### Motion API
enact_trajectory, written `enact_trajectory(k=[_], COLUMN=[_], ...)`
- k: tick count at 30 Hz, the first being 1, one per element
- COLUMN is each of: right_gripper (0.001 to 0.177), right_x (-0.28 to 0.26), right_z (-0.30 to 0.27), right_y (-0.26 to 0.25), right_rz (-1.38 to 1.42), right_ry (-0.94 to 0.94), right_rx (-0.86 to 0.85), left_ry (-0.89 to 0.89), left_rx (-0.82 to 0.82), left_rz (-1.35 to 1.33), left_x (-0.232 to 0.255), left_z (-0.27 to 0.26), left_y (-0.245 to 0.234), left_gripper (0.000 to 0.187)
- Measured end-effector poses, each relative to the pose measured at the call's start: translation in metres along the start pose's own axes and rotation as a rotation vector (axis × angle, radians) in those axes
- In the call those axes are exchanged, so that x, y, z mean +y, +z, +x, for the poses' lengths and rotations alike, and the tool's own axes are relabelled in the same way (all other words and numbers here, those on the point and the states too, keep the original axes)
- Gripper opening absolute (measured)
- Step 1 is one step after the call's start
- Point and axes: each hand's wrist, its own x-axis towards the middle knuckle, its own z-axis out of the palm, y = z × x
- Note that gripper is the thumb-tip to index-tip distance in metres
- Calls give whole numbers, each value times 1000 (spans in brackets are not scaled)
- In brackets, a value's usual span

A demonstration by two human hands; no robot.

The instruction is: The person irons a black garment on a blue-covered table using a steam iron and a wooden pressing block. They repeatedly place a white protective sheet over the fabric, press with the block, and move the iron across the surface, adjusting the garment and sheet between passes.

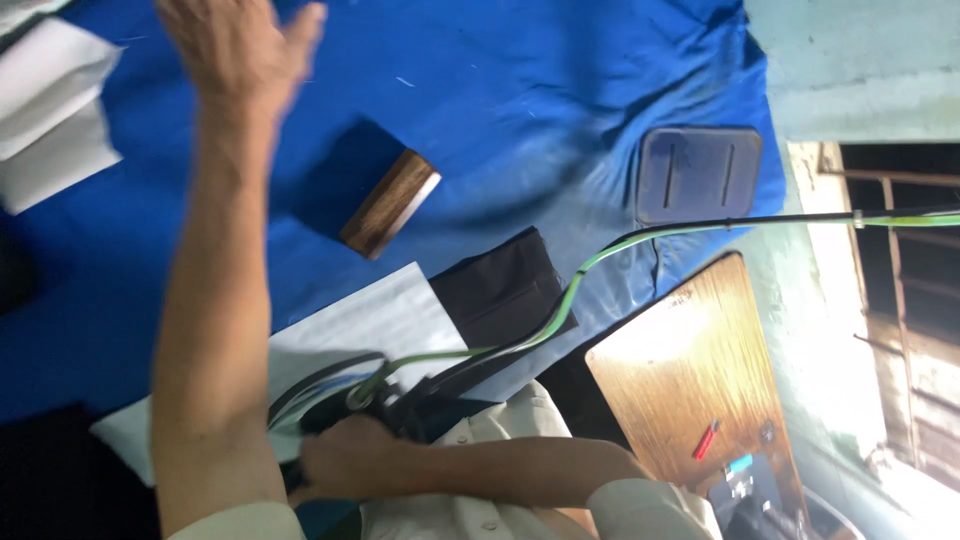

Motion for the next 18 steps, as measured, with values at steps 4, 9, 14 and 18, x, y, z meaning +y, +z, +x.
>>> enact_trajectory(k=[4, 9, 14, 18], right_gripper=[87, 75, 75, 81], right_x=[27, 65, 83, 75], right_z=[-39, -93, -108, -90], right_y=[-30, -69, -72, -56], right_rz=[-150, -340, -561, -756], right_ry=[143, 26, 21, -74], right_rx=[-149, 152, 59, 38], left_ry=[176, 208, 78, -66], left_rx=[101, -59, 52, 187], left_rz=[-19, -90, -4, -126], left_x=[62, 84, 93, 76], left_z=[-83, -180, -193, -215], left_y=[-18, 59, 99, 55], left_gripper=[61, 113, 97, 84])
